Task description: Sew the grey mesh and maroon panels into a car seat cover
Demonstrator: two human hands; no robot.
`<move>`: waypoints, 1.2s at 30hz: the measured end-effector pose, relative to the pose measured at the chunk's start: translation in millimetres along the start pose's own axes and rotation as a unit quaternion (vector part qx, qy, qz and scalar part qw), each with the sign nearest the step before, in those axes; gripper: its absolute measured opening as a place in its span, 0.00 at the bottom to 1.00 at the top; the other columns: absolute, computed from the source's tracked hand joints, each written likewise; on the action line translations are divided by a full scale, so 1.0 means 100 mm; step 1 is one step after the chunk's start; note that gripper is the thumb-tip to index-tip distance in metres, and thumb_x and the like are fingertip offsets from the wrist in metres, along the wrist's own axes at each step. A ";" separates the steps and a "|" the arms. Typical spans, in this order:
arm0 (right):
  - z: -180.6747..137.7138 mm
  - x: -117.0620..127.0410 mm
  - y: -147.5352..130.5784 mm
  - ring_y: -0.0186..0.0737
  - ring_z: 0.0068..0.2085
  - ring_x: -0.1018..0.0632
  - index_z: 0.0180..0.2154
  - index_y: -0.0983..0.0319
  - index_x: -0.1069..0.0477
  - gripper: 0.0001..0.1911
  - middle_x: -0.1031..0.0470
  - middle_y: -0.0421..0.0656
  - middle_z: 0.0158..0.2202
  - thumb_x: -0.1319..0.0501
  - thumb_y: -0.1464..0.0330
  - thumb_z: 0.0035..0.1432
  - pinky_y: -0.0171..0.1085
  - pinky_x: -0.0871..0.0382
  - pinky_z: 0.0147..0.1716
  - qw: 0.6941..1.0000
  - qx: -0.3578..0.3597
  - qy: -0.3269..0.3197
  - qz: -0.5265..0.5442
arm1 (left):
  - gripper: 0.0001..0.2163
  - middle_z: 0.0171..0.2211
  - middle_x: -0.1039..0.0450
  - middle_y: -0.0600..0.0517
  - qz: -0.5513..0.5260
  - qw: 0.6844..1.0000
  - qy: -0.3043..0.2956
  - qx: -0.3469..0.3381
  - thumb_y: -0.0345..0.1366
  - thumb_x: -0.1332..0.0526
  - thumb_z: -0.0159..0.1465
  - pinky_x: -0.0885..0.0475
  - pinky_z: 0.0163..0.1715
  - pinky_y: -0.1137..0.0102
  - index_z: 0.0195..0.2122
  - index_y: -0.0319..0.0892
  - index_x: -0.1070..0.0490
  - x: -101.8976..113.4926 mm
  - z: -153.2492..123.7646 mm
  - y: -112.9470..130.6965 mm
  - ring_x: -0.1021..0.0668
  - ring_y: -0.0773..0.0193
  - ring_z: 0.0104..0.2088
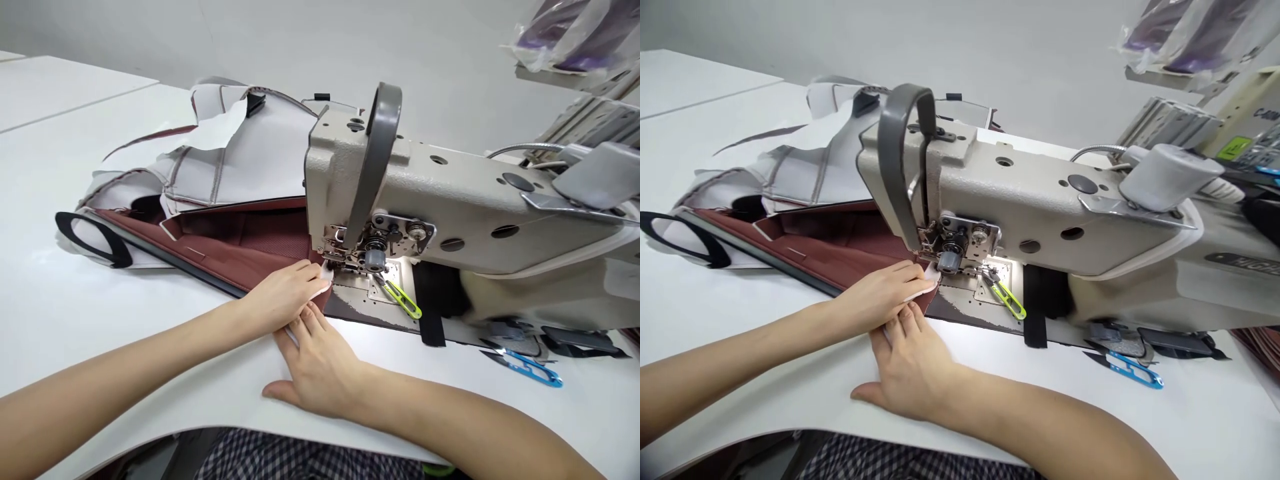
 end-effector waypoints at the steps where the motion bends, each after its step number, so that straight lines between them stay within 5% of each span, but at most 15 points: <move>1: 0.00 0.00 0.01 0.66 0.65 0.41 0.63 0.76 0.41 0.46 0.41 0.65 0.63 0.44 0.43 0.61 0.57 0.49 0.66 1.000 -0.002 0.002 0.004 | 0.12 0.36 0.30 0.48 0.007 1.000 0.002 0.003 0.21 0.45 0.63 0.33 0.38 0.69 0.42 0.38 0.27 -0.01 0.00 -0.01 0.31 0.61 0.37; 13: 0.13 0.07 0.19 0.67 0.66 0.43 0.61 0.72 0.36 0.46 0.43 0.65 0.63 0.45 0.40 0.59 0.60 0.51 0.66 0.998 -0.058 -0.003 0.025 | 0.07 0.34 0.25 0.52 -0.068 0.997 -0.003 0.038 0.24 0.44 0.63 0.33 0.34 0.70 0.35 0.40 0.28 0.09 0.13 -0.12 0.26 0.63 0.35; 20: 0.12 0.03 0.08 0.66 0.67 0.43 0.65 0.81 0.46 0.47 0.45 0.69 0.65 0.43 0.47 0.63 0.59 0.53 0.67 0.997 -0.070 -0.015 -0.017 | 0.10 0.34 0.26 0.52 -0.011 0.994 0.072 -0.080 0.25 0.47 0.65 0.36 0.32 0.71 0.36 0.42 0.26 0.13 0.11 -0.15 0.27 0.66 0.35; 26: 0.20 -0.04 -0.02 0.68 0.64 0.38 0.64 0.85 0.46 0.48 0.40 0.72 0.62 0.47 0.47 0.65 0.59 0.47 0.65 0.994 -0.083 -0.030 -0.062 | 0.11 0.34 0.25 0.52 0.000 0.985 0.055 -0.162 0.29 0.48 0.69 0.34 0.33 0.72 0.34 0.41 0.26 0.11 0.14 -0.20 0.26 0.67 0.34; 31: 0.29 -0.07 -0.05 0.70 0.64 0.39 0.64 0.86 0.47 0.48 0.44 0.73 0.64 0.49 0.46 0.65 0.61 0.46 0.63 0.993 -0.084 -0.037 -0.071 | 0.12 0.38 0.23 0.51 -0.148 0.975 0.064 -0.151 0.31 0.48 0.70 0.30 0.40 0.74 0.37 0.41 0.24 0.10 0.15 -0.30 0.24 0.69 0.39; 34: 0.19 0.02 -0.08 0.68 0.63 0.37 0.62 0.84 0.42 0.44 0.40 0.71 0.62 0.46 0.48 0.65 0.60 0.44 0.62 0.997 -0.051 -0.001 -0.056 | 0.13 0.40 0.23 0.49 -0.213 0.966 0.070 -0.127 0.28 0.47 0.69 0.29 0.45 0.73 0.40 0.43 0.22 0.04 0.07 -0.34 0.24 0.68 0.42; 36: 0.03 0.11 -0.12 0.59 0.60 0.32 0.56 0.79 0.33 0.33 0.30 0.63 0.56 0.46 0.53 0.67 0.52 0.38 0.61 0.999 0.029 0.037 -0.011 | 0.17 0.44 0.24 0.49 -0.208 0.969 0.073 -0.111 0.22 0.49 0.66 0.28 0.48 0.70 0.46 0.43 0.24 -0.01 -0.01 -0.34 0.26 0.65 0.46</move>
Point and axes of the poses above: each hand's wrist, its own z-axis towards the middle knuckle, its own x-axis out of the back of the hand, y = z × x, the point moved 4 cm from there along z, towards the middle knuckle
